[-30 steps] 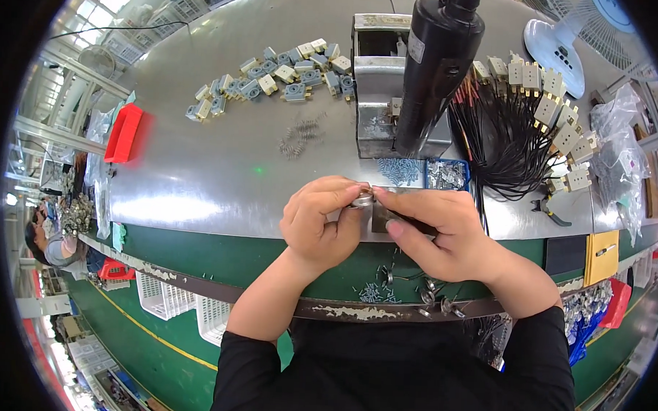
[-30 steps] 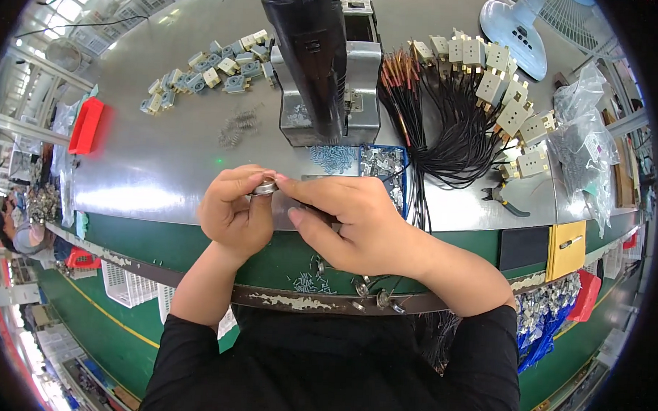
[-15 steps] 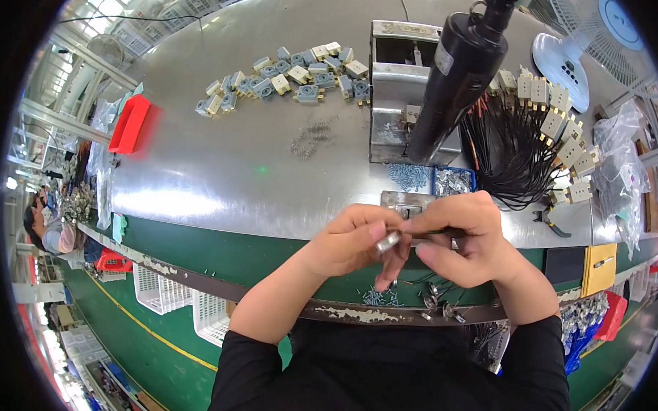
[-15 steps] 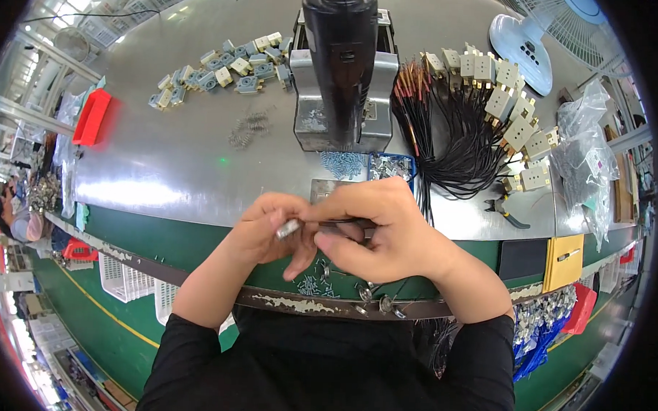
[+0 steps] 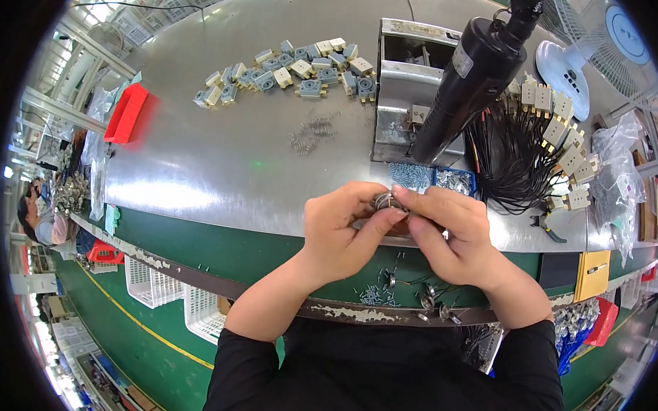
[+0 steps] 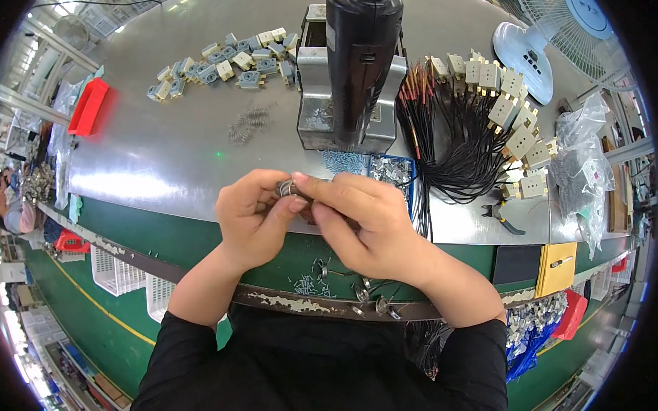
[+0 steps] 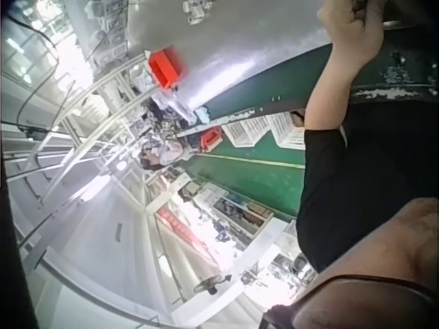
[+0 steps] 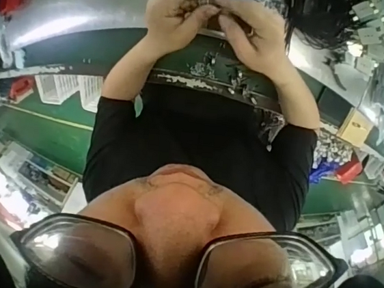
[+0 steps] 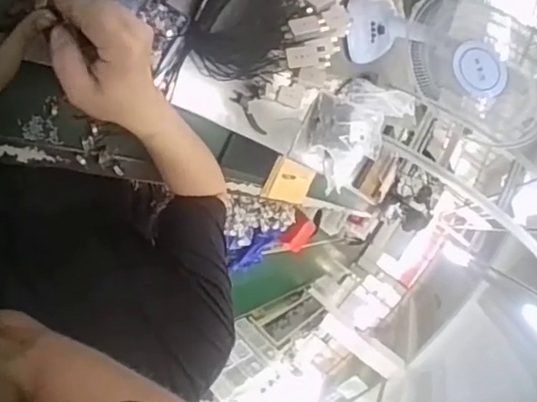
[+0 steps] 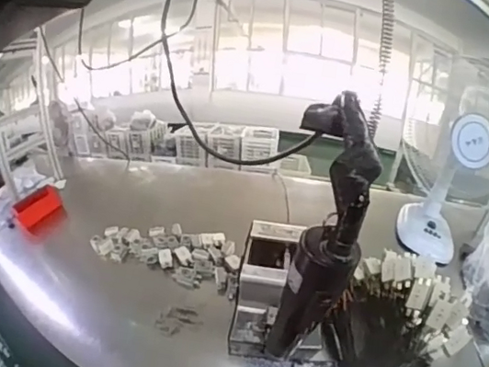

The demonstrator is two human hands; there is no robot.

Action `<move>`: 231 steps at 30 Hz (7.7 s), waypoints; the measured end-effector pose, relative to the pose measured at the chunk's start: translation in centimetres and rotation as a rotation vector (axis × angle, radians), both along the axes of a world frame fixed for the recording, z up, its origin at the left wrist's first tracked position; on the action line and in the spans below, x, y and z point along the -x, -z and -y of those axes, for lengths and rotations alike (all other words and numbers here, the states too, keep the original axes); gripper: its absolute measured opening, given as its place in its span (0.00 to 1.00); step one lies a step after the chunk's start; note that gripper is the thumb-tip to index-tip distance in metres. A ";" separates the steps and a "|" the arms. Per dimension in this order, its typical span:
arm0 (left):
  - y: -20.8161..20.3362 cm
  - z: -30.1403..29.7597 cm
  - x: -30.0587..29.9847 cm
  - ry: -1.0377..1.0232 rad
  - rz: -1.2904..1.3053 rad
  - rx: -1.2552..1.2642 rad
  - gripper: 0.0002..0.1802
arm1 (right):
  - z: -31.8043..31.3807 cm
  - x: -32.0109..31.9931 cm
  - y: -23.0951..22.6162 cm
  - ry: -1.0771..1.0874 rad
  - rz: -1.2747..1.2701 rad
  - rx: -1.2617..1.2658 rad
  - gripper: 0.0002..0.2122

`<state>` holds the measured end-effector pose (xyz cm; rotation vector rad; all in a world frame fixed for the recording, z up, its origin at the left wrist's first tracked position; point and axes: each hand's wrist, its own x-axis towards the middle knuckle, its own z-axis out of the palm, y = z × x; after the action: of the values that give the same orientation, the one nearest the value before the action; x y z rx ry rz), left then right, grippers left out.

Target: The worker is assembling wire harnesses by connecting wires to components and using an electric screwdriver to secure them.

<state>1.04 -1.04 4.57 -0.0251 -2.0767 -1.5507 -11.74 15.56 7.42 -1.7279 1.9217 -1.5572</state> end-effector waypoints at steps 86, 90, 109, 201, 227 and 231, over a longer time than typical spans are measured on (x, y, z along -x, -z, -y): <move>0.4 2.6 2.3 0.304 0.225 -1.068 0.23 | -4.2 5.7 0.0 -0.003 -0.073 -0.387 0.07; -0.2 1.1 2.2 0.319 0.202 -0.939 0.37 | -4.2 5.9 0.1 0.002 -0.088 -0.404 0.07; 2.9 2.0 2.7 0.159 0.276 -0.531 0.24 | -4.8 6.2 -0.6 0.006 -0.142 -0.329 0.06; 4.0 2.3 4.1 0.290 0.222 0.103 0.13 | -5.5 5.8 0.5 -0.198 1.312 -0.083 0.14; 1.6 2.1 3.6 0.162 0.038 0.251 0.21 | -3.7 4.1 1.0 0.019 0.288 -0.206 0.09; 1.4 1.5 2.8 0.181 0.122 0.235 0.20 | -3.7 3.4 0.7 -0.012 0.268 -0.285 0.08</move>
<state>-1.80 -2.56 3.17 -0.2151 -2.4015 -1.4314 -15.11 19.30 6.68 -1.3409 1.8843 -1.3513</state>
